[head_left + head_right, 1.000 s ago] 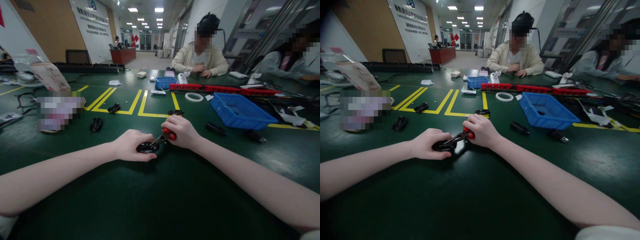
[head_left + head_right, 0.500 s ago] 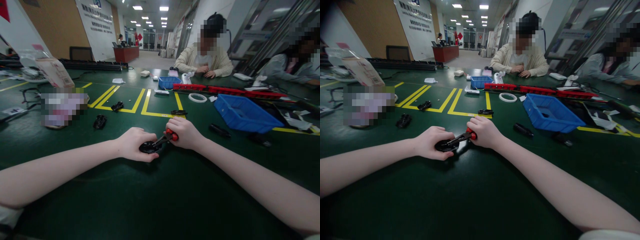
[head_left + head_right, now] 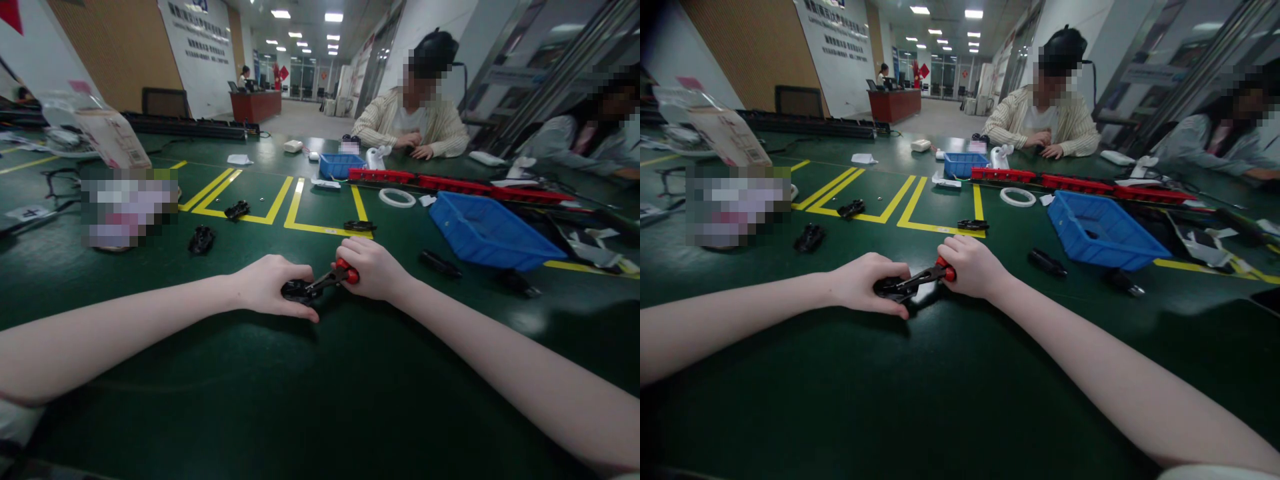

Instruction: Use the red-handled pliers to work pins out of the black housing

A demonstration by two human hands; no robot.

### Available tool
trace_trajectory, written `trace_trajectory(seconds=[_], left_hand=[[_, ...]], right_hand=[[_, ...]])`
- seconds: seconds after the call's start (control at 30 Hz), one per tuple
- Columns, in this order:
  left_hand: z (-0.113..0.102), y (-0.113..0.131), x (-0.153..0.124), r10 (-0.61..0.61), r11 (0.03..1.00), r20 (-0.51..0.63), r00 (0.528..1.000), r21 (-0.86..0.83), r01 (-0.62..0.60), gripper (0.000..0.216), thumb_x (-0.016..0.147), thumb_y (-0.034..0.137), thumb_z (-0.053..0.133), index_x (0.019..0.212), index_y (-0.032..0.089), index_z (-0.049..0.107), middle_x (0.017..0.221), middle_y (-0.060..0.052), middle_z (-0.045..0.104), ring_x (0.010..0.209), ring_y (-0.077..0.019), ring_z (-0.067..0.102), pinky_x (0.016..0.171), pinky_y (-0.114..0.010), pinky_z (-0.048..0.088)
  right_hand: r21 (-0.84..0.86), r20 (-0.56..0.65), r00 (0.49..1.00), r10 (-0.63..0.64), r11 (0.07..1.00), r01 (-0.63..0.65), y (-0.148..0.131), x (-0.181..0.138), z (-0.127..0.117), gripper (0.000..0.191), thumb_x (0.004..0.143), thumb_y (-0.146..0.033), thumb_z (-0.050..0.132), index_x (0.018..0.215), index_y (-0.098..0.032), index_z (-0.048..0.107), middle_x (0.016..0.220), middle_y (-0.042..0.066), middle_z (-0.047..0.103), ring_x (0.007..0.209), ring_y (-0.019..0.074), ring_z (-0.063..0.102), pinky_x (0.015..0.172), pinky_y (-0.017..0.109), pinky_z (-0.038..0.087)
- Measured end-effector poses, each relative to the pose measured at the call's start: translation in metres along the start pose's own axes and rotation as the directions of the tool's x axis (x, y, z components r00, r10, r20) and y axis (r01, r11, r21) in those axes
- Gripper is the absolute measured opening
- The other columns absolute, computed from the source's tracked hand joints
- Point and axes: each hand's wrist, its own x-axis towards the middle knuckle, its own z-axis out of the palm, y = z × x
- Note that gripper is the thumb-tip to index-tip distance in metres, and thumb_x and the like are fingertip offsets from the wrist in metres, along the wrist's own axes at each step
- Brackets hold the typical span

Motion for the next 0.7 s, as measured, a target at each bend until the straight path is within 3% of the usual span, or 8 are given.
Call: trace_trajectory(seconds=[0.2,0.43,0.7], left_hand=[[-0.0023,-0.0008,0.0016,-0.025,0.989,0.002,1.000,-0.145,0.025,0.045,0.077,0.059,0.070,0.087,0.015,0.063,0.071,0.003,0.061,0.058,-0.0100,0.052,0.053,-0.021,0.034],[0.0032,0.0031,-0.0008,-0.082,0.980,-0.091,0.992,0.173,0.097,0.042,0.083,0.056,0.065,0.099,0.017,0.063,0.082,-0.003,0.069,0.068,-0.0170,0.061,0.059,-0.025,0.040],[0.0042,0.0000,0.0018,-0.172,0.966,-0.126,0.977,0.174,0.192,0.039,0.084,0.055,0.063,0.098,0.019,0.062,0.080,-0.002,0.070,0.068,-0.0178,0.064,0.057,-0.024,0.039]], right_hand=[[-0.003,0.003,0.999,0.043,0.999,-0.043,-0.0006,0.0000,-0.0006,0.003,0.079,-0.021,0.054,0.078,-0.019,0.052,0.081,0.008,0.057,0.075,0.0205,0.049,0.071,0.033,0.041],[0.004,0.063,0.994,0.091,0.996,-0.091,-0.0020,-0.0004,-0.0051,0.006,0.078,-0.022,0.055,0.075,-0.020,0.051,0.079,0.007,0.058,0.074,0.0198,0.051,0.070,0.032,0.042],[-0.008,0.098,0.980,0.172,0.985,-0.172,-0.0048,-0.0017,-0.0063,0.008,0.077,-0.023,0.057,0.075,-0.019,0.051,0.078,0.007,0.058,0.073,0.0197,0.051,0.067,0.031,0.041]])
